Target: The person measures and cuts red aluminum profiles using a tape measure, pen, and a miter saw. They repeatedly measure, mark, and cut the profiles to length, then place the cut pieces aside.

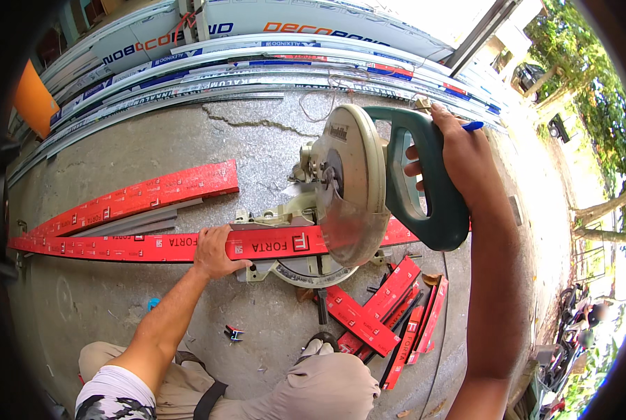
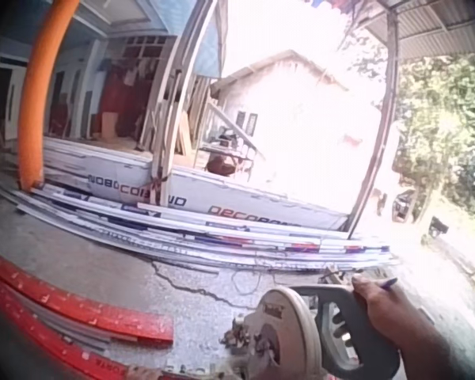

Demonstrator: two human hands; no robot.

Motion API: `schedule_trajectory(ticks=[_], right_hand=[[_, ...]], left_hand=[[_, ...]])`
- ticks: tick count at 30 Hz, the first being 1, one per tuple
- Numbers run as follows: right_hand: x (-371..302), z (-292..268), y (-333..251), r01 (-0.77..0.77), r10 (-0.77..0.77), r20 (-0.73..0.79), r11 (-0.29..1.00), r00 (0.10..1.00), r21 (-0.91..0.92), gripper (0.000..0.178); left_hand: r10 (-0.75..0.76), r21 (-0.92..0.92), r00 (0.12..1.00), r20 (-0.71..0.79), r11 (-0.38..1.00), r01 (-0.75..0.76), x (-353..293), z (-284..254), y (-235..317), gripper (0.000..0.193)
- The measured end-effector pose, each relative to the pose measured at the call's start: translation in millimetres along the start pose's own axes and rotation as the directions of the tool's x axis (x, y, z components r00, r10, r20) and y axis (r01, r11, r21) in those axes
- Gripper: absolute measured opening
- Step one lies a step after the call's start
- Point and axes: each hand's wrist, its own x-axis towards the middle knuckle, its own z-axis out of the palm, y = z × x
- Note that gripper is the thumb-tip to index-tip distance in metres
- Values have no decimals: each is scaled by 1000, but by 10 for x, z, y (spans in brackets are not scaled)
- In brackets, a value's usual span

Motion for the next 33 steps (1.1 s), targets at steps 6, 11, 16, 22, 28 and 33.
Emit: schedule_trajectory(ticks=[6, 11, 16, 22, 28, 33], right_hand=[[-35, -20, 13, -26, 26, 4, 1000, 1000, -8, 49], [-157, 11, 128, -7, 7, -15, 1000, 1000, 7, 51], [-405, 60, 550, 71, -69, -38, 997, 997, 43, 51], [-798, 206, 1328, 111, -102, -59, 979, 993, 173, 63], [-1095, 464, 1965, 240, -216, -123, 944, 969, 226, 74], [-1117, 508, 2110, 258, -234, -124, 935, 964, 242, 78]], left_hand=[[-178, 37, 981, 82, 984, 176, -9, 12, 61, 115], [-180, 51, 979, 100, 983, 176, 51, 84, 160, 114], [-164, 71, 981, 99, 985, 157, 49, 99, 170, 114], [-164, 87, 974, 159, 985, 152, 47, 35, 126, 112], [-160, 83, 972, 173, 986, 147, 54, 17, 103, 111], [-157, 78, 972, 173, 986, 146, 50, 5, 91, 112]])
